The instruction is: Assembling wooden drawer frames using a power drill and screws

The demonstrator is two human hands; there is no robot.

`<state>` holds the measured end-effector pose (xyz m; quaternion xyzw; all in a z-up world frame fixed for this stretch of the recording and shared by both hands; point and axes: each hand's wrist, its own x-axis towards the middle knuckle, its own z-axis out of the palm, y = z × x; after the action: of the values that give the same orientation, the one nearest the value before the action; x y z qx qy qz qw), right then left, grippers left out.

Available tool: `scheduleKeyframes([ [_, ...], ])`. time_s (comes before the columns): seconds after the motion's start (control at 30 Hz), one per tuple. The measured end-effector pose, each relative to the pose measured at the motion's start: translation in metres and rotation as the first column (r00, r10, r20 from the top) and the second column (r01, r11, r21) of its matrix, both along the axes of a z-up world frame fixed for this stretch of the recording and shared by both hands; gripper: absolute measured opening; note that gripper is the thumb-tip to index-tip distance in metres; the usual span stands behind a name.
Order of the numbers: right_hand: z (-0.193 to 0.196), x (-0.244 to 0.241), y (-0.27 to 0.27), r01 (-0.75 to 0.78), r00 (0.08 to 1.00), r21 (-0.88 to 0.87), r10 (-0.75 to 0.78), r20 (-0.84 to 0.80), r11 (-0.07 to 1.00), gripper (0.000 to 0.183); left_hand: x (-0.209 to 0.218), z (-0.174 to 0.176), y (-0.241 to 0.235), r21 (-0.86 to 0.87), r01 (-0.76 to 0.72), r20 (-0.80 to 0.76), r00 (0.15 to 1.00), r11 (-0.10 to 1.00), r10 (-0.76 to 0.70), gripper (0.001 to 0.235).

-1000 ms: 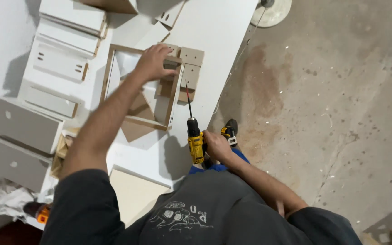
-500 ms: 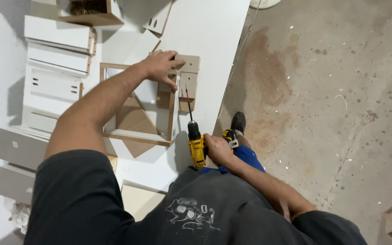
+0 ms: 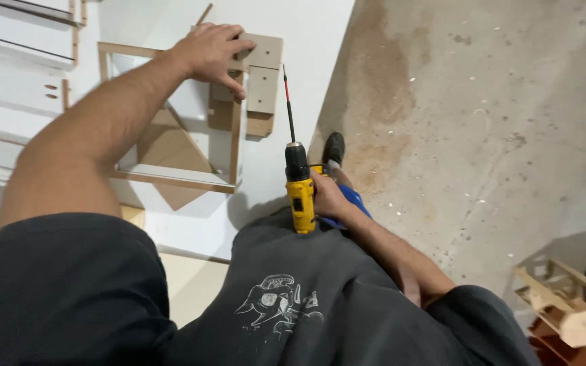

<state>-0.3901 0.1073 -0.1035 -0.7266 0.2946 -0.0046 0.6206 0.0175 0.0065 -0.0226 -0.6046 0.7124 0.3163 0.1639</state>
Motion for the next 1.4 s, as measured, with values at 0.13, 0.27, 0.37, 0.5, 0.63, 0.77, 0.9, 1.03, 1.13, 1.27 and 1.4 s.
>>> scheduleKeyframes([
  [0.13, 0.012, -0.003, -0.010, -0.004, 1.000, -0.061, 0.003, -0.025, 0.998, 0.035, 0.001, -0.005, -0.001, -0.023, 0.006, -0.014, 1.000, 1.000, -0.006, 0.118],
  [0.27, 0.020, 0.001, -0.014, 0.004, 0.974, -0.109, 0.021, 0.225, 0.994, 0.036, 0.003, -0.002, 0.002, -0.008, -0.031, 0.000, 1.000, 0.999, 0.031, 0.118],
  [0.37, 0.014, 0.000, -0.008, 0.007, 0.987, -0.149, 0.017, 0.161, 0.989, 0.036, 0.002, -0.003, 0.003, -0.006, -0.025, 0.004, 1.000, 1.000, 0.025, 0.118],
  [0.5, 0.012, 0.005, 0.000, 0.042, 0.993, -0.183, -0.021, 0.114, 0.982, 0.051, -0.005, 0.009, 0.000, 0.058, -0.010, 0.030, 1.000, 0.998, 0.009, 0.117],
  [0.63, 0.000, 0.012, 0.013, 0.003, 0.997, -0.204, -0.019, -0.077, 0.979, 0.042, -0.001, 0.003, 0.001, 0.033, 0.012, 0.034, 0.999, 0.999, -0.013, 0.121],
  [0.77, -0.008, 0.019, 0.020, -0.149, 0.978, -0.289, 0.098, -0.185, 0.945, 0.036, 0.000, 0.002, 0.001, -0.005, -0.026, -0.025, 0.999, 1.000, 0.026, 0.122],
  [0.9, -0.023, 0.024, 0.030, -0.086, 0.991, -0.476, 0.123, 0.048, 0.875, 0.019, 0.006, -0.009, 0.003, -0.092, 0.020, -0.065, 0.998, 0.996, -0.026, 0.118],
  [1.03, -0.036, 0.033, 0.036, -0.178, 0.984, -0.450, 0.166, -0.067, 0.875, 0.021, 0.002, -0.002, 0.002, 0.012, -0.024, -0.025, 0.999, 1.000, 0.024, 0.120],
  [1.13, -0.037, 0.037, 0.038, -0.165, 0.985, -0.489, 0.165, -0.044, 0.856, 0.022, 0.000, -0.001, 0.001, 0.050, -0.039, -0.010, 0.999, 0.998, 0.040, 0.117],
  [1.27, -0.036, 0.042, 0.038, -0.160, 0.984, -0.513, 0.176, -0.018, 0.843, 0.022, 0.004, -0.005, 0.003, 0.043, -0.031, -0.012, 0.999, 0.999, 0.031, 0.117],
  [1.4, -0.040, 0.044, 0.037, -0.143, 0.987, -0.532, 0.159, -0.016, 0.834, 0.026, 0.001, 0.000, 0.000, 0.058, -0.022, 0.004, 1.000, 0.998, 0.022, 0.117],
])
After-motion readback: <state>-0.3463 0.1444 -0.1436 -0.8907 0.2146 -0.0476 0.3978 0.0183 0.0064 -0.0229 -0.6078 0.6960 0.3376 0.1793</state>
